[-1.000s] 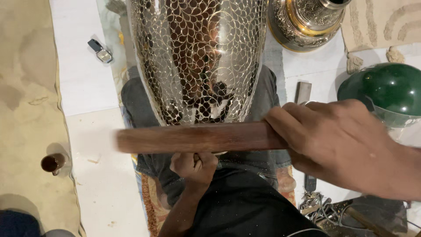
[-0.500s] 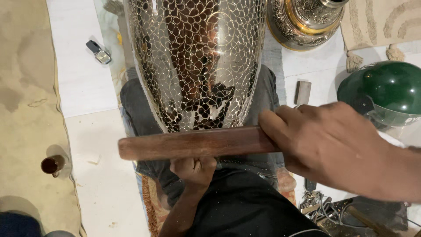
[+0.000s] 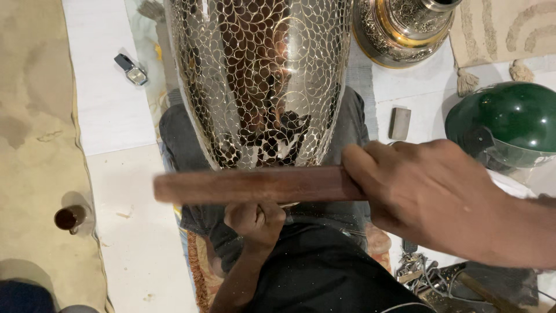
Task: The person sits on the floor with a large engraved brass vase held between their legs. They hold a small punch against the vase surface with one hand and strike it with a wooden mallet in the other hand, repeatedly tapping to work the metal decoration, repositioning the punch on different spots of the vase.
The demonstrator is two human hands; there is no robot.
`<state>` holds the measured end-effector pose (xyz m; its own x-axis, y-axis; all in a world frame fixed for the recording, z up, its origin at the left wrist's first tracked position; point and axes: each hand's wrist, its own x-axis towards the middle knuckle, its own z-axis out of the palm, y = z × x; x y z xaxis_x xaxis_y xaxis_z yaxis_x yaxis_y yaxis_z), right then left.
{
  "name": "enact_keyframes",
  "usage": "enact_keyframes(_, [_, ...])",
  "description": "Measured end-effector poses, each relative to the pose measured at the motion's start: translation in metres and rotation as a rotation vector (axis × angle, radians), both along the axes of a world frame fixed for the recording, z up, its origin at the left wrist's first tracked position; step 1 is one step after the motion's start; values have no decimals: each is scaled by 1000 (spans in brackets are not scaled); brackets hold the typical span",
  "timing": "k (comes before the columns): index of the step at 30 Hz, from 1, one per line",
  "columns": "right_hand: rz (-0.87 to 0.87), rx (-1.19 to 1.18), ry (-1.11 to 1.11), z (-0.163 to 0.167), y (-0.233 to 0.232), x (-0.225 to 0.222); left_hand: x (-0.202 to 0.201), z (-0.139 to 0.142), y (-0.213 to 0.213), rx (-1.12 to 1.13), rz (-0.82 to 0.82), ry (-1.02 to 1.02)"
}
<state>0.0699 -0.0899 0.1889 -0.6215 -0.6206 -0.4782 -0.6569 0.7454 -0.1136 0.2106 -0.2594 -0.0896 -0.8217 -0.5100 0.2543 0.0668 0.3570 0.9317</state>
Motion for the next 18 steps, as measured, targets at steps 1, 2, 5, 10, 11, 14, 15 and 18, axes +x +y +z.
enact_keyframes(1, [-32, -84, -36, -1, 0, 0, 0, -1, 0, -4, 2, -40])
enact_keyframes(2, [-65, -165, -73, -3, 1, 0, 0, -2, 0, -22, -15, 71])
enact_keyframes(5, [-36, -161, -44, -8, 4, 1, -1, -1, 0, -58, -25, 119])
enact_keyframes(10, [-123, -106, -166, -11, 6, 0, -3, 7, -1, -201, -67, 259])
enact_keyframes(11, [-139, -133, -184, -11, 6, -1, -5, 8, -2, -147, -62, 111])
enact_keyframes(14, [-35, -278, -21, -10, 4, -3, -8, 12, -5, -85, -70, -33])
enact_keyframes(15, [20, -336, 70, -10, 4, -4, -8, 12, -5, -125, -98, 119])
enact_keyframes(18, [-138, -54, -206, -13, 3, -7, -8, 7, -4, -41, -101, 63])
